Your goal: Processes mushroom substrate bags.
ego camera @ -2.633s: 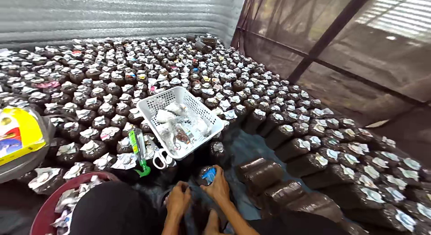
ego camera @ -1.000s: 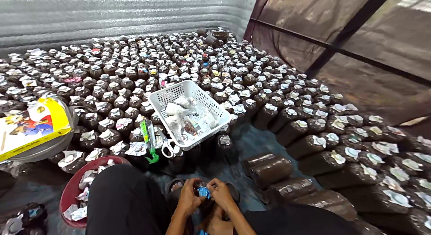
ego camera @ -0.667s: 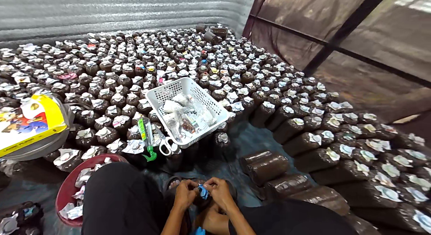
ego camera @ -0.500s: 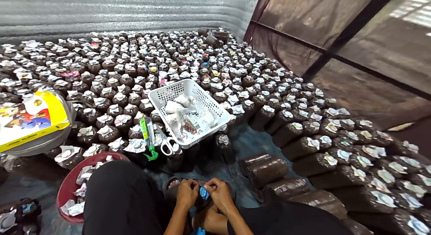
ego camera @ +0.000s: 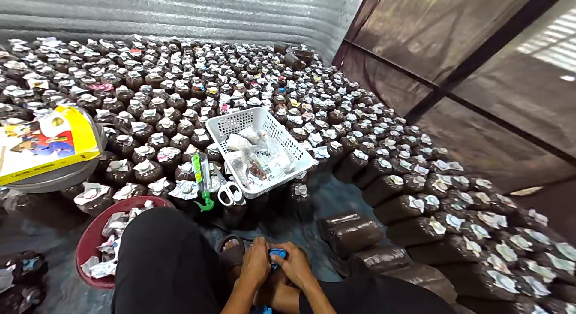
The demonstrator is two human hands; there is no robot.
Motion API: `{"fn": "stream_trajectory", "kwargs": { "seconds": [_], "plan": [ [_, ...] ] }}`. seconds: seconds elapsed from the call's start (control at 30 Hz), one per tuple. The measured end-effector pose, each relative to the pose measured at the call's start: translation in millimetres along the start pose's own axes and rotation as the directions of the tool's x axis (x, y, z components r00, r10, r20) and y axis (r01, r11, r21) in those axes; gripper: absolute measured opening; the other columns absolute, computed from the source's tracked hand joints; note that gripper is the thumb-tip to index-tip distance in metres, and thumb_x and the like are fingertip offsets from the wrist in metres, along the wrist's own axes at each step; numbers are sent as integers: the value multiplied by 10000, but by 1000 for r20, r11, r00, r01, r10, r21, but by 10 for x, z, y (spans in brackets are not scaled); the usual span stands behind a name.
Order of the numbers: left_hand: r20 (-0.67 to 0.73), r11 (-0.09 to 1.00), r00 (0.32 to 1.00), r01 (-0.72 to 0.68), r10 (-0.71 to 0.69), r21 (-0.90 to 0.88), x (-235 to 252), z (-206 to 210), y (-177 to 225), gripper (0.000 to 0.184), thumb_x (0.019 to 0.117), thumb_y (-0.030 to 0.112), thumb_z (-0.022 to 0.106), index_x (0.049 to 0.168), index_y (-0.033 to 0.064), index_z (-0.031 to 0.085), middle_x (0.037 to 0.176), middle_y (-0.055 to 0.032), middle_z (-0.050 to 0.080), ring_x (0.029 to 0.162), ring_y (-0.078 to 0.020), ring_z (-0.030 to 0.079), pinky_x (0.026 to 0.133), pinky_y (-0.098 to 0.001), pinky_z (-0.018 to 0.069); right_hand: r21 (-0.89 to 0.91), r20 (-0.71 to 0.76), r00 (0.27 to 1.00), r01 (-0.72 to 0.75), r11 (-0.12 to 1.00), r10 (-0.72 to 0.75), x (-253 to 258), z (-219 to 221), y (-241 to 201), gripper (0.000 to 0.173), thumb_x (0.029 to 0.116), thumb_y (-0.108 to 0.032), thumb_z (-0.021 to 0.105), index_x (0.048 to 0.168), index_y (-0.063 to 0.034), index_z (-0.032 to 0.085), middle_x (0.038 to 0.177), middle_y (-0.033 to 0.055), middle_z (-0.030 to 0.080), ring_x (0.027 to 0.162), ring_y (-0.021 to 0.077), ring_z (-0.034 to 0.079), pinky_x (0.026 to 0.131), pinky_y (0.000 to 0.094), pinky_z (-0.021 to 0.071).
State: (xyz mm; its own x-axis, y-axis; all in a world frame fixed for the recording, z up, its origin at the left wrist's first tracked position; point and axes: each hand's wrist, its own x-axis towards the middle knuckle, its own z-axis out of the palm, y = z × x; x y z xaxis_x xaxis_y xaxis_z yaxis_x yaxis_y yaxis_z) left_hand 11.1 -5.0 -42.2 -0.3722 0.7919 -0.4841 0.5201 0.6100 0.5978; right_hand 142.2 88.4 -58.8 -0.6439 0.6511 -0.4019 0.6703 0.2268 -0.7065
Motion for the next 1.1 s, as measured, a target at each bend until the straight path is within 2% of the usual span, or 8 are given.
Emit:
{"fn": "stream_trajectory", "kwargs": {
  "seconds": [0.3, 0.43, 0.5, 0.6, 0.73, 0.83, 0.93, 1.1],
  "plan": [
    [-36, 992, 995, -86, 89, 92, -102, -38, 62, 278, 1008, 93, 508, 1259, 15, 600, 1312, -181, 603, 1150, -312, 647, 990, -450, 533, -128, 43, 998, 52, 990, -47, 58, 17, -101, 299, 929, -139, 639, 1203, -136, 759, 1213, 132, 655, 1136, 249, 632, 1011, 426, 515],
    [-71, 990, 989, -132, 128, -59, -90, -68, -49, 243, 1017, 112, 513, 1195, 14, 647, 1214, -160, 653, 1111, -282, 659, 994, -448, 531, -168, 3, 994, 107, 980, -108, 19, 11, -147, 209, 908, -133, 674, 1087, -116, 779, 1172, 86, 686, 1090, 238, 660, 959, 447, 544],
    [-99, 969, 985, -156, 139, -194, -55, -99, -147, 242, 991, 105, 544, 1189, 36, 664, 1187, -127, 677, 1090, -234, 666, 992, -413, 534, -211, 2, 992, 121, 970, -123, -14, -13, -190, 190, 903, -123, 675, 1060, -97, 779, 1148, 99, 697, 1078, 255, 669, 945, 467, 544],
    [16, 954, 989, -136, 145, -269, -51, -161, -244, 318, 910, 95, 626, 1223, 54, 667, 1234, -123, 668, 1084, -216, 670, 976, -409, 548, -236, 40, 995, 93, 967, -86, -43, -85, -231, 194, 894, -122, 678, 1060, -97, 774, 1138, 100, 693, 1083, 260, 663, 949, 471, 538],
    [78, 987, 989, -120, 129, -110, -103, -95, -184, 441, 827, 201, 778, 1237, 82, 665, 1233, -145, 629, 1143, -275, 624, 1011, -453, 518, -249, 92, 995, 65, 966, -44, -71, -143, -273, 207, 891, -127, 690, 1081, -78, 755, 1154, 118, 681, 1101, 277, 653, 961, 478, 530],
    [0, 991, 993, -119, 119, -56, -84, -39, -187, 368, 871, 234, 750, 1203, 88, 690, 1174, -137, 656, 1097, -278, 642, 985, -465, 523, -93, 68, 995, 76, 993, -69, -85, -189, -286, 196, 898, -147, 715, 1070, -58, 743, 1120, 108, 695, 1066, 234, 666, 968, 430, 536],
    [-44, 974, 988, -153, 147, -169, -28, -27, -241, 218, 913, 184, 689, 1090, 67, 737, 1070, -112, 706, 1025, -237, 677, 959, -450, 535, 111, 22, 998, 56, 992, -59, -49, -288, -282, 195, 917, -158, 713, 1074, -43, 728, 1090, 102, 705, 1020, 187, 678, 949, 371, 547],
    [-18, 863, 989, -139, 149, -485, 3, -34, -294, 188, 889, 155, 701, 1037, 41, 721, 941, -47, 718, 864, -112, 681, 841, -337, 565, 518, 54, 984, -175, 837, 172, 0, -282, -207, 177, 936, -78, 720, 1089, -3, 675, 926, 106, 709, 718, 167, 695, 671, 328, 607]
  ]
}}
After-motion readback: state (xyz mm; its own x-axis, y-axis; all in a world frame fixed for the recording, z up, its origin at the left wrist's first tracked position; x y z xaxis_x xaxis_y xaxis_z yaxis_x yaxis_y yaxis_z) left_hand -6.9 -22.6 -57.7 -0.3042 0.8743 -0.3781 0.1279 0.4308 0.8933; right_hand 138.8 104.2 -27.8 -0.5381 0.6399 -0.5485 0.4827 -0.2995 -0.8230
